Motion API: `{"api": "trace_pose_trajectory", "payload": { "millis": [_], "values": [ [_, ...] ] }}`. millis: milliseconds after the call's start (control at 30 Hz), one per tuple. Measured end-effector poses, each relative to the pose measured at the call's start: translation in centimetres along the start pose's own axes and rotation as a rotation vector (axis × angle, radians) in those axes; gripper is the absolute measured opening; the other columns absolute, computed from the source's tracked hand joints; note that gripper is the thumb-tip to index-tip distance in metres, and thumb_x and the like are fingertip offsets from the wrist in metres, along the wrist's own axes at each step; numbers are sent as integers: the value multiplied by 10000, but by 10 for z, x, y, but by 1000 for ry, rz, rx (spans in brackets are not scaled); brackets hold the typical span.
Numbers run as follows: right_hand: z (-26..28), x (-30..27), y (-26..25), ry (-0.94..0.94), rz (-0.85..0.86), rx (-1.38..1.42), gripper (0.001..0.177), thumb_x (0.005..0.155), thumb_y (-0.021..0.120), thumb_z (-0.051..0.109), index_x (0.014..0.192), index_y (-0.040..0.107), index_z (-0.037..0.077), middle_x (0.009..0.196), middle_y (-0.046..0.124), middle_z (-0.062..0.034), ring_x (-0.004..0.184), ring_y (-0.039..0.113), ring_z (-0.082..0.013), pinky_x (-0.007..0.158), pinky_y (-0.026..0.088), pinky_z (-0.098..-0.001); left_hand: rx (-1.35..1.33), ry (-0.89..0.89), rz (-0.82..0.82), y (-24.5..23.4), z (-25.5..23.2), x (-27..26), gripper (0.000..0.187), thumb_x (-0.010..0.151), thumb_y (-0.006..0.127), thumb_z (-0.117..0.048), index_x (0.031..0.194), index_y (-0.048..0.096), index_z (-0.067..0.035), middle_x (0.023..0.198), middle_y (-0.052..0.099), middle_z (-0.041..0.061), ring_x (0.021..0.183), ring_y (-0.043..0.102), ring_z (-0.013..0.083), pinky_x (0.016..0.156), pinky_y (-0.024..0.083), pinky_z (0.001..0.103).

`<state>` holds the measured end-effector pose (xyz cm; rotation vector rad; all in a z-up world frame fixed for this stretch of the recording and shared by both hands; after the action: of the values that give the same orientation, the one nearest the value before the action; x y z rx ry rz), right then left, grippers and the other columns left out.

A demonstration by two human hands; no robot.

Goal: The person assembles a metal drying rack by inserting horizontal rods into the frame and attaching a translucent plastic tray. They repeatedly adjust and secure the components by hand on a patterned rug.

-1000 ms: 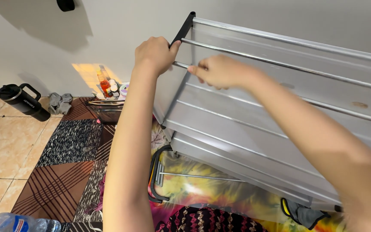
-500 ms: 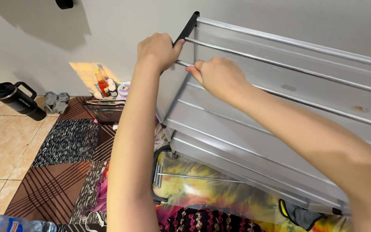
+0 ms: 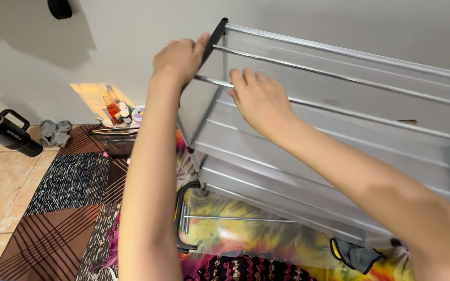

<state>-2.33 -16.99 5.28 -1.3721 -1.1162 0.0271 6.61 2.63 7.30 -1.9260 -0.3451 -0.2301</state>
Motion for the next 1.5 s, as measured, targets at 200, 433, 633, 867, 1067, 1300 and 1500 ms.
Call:
{"api": "trace_pose_trajectory", "payload": {
  "millis": [200,433,633,867,1067,1300,1500],
  "values": [
    [-35,-79,-65,50,-131,25,444,960,669,294,1299,587,20,1284,580,-183,1210,557,-369,1011,423,-492,46,361,-329,3,-50,-40,462,1066,515,-456,1128,700,-37,1137,675,155,1118,600,377,931,461,534],
    [-233,-242,-129,428,-103,-190,164,1074,539,91,1169,642,7,1187,601,-213,1128,561,-409,988,452,-537,-36,762,-482,81,-199,-103,490,981,627,-440,1249,628,-30,1310,598,196,1260,537,364,1063,388,579],
    [-434,-398,-168,979,135,-333,434,1200,462,219,1077,694,-126,1104,661,-415,1143,606,-565,1029,464,-594,-19,956,-521,154,-345,-188,577,867,636,-303,1342,552,13,1300,597,178,1264,539,338,1126,383,563],
    [-438,-443,-129,1376,153,233,646,1131,359,451,1129,718,-86,1116,682,-380,1116,630,-521,1017,462,-524,202,965,-680,217,-491,-225,593,920,557,-320,1383,514,49,1271,595,182,1275,541,333,1164,389,471],
    [-380,-396,-162,1267,286,-58,654,1136,349,470,1114,742,-52,1052,688,-367,1064,629,-536,979,483,-525,5,1008,-661,266,-526,-195,194,958,596,-178,1119,625,-74,975,616,61,959,626,255,858,530,409],
    [-363,-381,-173,1171,369,-89,567,1109,343,437,1112,756,49,1023,692,-336,1022,632,-527,940,485,-551,-233,1051,-204,283,-562,-157,148,856,619,-154,754,727,-144,770,738,56,719,761,258,581,606,404],
    [-368,-383,-172,1149,417,-122,582,1127,306,394,1060,745,18,1002,706,-331,1008,643,-523,938,484,-564,-159,861,127,253,-565,-156,137,866,654,-147,886,781,-196,928,773,32,902,766,270,670,629,406]
  ]
}}
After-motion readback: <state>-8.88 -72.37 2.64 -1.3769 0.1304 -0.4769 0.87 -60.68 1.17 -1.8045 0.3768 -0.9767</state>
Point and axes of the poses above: each hand's wrist, its own x-axis towards the middle knuckle, its own y-axis out of the palm, z = x × y, the point moved 4 cm from there along x, towards the middle knuckle
